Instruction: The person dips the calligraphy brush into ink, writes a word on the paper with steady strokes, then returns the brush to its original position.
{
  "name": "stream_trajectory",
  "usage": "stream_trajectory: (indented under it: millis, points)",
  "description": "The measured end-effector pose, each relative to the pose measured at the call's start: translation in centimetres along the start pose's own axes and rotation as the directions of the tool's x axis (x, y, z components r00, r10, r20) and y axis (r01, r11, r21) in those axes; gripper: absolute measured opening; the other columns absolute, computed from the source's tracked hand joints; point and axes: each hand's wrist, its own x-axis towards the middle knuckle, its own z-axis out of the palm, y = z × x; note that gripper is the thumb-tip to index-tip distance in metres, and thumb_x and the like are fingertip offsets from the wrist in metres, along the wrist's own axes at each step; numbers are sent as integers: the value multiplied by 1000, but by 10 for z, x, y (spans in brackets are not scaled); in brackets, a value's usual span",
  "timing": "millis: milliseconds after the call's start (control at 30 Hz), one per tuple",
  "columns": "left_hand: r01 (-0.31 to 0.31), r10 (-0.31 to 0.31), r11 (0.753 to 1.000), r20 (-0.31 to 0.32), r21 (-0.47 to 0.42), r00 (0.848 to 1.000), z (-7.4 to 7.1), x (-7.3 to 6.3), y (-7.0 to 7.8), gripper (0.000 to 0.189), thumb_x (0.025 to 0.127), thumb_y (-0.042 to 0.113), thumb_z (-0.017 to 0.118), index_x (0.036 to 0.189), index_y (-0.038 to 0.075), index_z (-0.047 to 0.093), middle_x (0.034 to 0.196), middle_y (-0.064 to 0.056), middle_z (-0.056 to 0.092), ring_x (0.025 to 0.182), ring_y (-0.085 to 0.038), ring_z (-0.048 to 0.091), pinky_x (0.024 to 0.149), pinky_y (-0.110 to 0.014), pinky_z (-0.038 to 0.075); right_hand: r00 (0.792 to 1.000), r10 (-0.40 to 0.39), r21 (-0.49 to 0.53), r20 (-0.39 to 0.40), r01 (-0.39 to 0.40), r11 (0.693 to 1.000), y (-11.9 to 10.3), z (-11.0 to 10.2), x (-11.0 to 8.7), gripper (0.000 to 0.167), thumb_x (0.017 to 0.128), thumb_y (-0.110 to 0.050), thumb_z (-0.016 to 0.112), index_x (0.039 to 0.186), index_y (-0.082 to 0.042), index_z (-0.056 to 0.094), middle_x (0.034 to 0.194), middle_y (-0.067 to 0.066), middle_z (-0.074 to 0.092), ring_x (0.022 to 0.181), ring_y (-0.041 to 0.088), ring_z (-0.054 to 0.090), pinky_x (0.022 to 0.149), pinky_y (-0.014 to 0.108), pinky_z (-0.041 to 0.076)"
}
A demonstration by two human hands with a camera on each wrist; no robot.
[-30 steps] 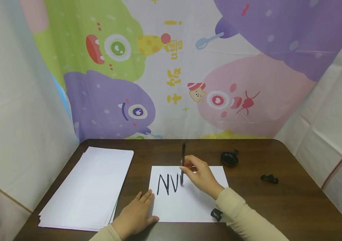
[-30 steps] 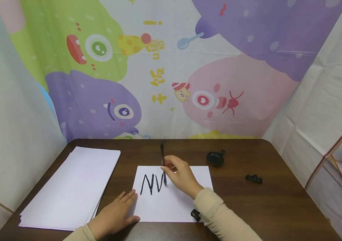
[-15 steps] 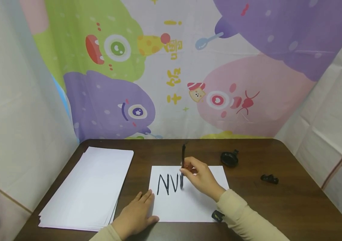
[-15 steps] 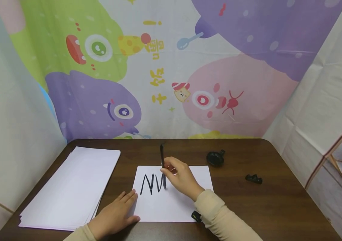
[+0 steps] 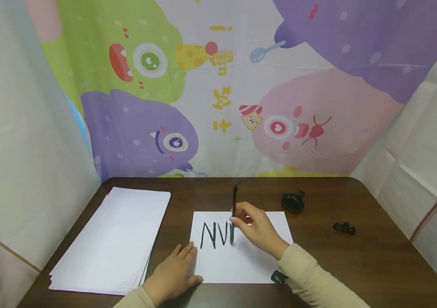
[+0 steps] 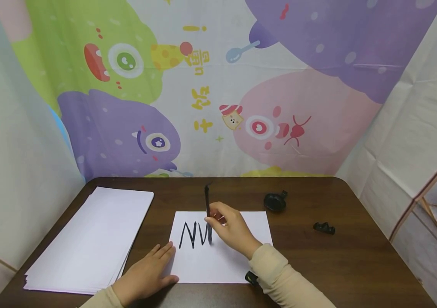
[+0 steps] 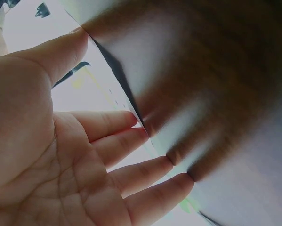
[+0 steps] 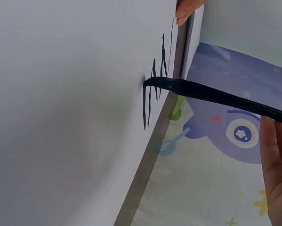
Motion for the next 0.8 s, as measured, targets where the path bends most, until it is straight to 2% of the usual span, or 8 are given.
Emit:
stream_trajectory:
  millis: [400, 567, 800]
  points:
    - [-7, 7, 1000, -6, 7, 1000, 2, 0, -1, 79, 83, 45, 73, 139, -5, 48, 149, -22, 45, 135, -50, 42, 112, -56, 37, 1000, 11, 36, -23, -10, 999, -2, -4, 2, 17, 87, -7, 72, 100, -10, 62, 81, 2, 65, 76, 9, 65, 69, 24, 60]
    - [-8, 8, 1000, -8, 9, 1000, 2, 1, -1, 79, 83, 46, 72, 139, -5, 48, 149, -22, 45, 135, -50, 42, 112, -56, 37, 999, 22, 81, -45, -18, 997, -4, -10, 8, 15, 88, -5, 71, 99, -6, 60, 83, 6, 67, 76, 17, 71, 68, 25, 60]
    - [5, -5, 1000, -1, 5, 1000, 2, 1, -1, 80, 83, 45, 73, 140, -5, 48, 150, -22, 44, 135, -50, 41, 112, -57, 37, 996, 15, 67, -87, -9, 998, -20, -22, 15, 17, 87, 5, 68, 101, 1, 59, 81, 14, 66, 70, 28, 70, 66, 25, 59]
